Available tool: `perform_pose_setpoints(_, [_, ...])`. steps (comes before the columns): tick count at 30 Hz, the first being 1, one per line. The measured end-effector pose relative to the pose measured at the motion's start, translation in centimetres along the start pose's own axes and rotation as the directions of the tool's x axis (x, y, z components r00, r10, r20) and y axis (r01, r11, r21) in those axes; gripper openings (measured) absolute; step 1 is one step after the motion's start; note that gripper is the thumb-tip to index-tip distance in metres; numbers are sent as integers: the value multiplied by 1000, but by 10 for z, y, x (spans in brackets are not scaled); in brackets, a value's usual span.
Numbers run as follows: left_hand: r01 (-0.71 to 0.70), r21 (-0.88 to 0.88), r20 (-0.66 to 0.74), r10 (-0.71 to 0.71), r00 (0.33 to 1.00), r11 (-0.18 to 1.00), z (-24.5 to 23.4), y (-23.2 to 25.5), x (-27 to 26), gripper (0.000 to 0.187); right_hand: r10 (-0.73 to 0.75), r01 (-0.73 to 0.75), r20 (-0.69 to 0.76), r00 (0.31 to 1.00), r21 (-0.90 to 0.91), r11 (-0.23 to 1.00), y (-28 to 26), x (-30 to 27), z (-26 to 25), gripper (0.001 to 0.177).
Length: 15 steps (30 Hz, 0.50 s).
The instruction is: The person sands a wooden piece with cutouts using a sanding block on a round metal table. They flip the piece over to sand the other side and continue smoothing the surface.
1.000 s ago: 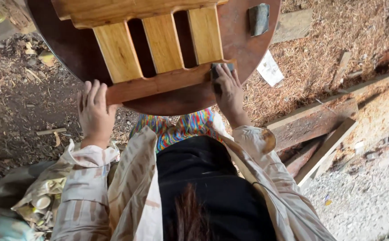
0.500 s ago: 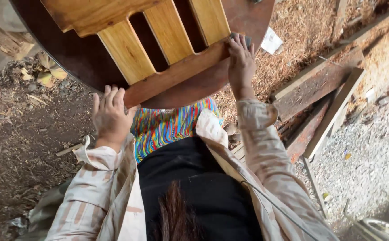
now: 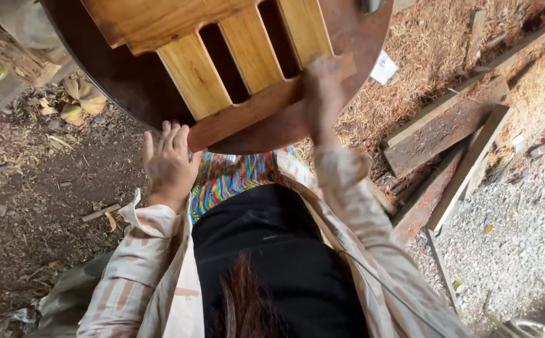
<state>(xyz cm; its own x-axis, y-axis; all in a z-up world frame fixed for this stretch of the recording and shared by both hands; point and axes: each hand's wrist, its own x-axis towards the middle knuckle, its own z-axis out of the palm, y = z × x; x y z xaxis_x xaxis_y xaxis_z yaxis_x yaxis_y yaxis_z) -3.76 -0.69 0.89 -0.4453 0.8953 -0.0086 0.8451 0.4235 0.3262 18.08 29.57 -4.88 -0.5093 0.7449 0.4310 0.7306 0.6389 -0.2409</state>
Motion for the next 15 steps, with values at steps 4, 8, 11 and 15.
perform_pose_setpoints(4, [0,39,-18,1,1000,999,5,1,-4,73,-276,278,73,958,-23,960,-59,-30,0,25])
perform_pose_setpoints(8, [-21,25,-26,21,999,999,2,1,-1,72,-220,227,-106,970,64,972,75,24,-7,28])
perform_pose_setpoints(11, [-6,29,-44,7,999,1000,-2,5,0,74,-176,83,-166,970,-455,887,112,-16,61,37])
perform_pose_setpoints(15, [30,38,-39,-28,999,999,4,7,-3,76,-304,298,14,953,157,942,-23,-32,-4,28])
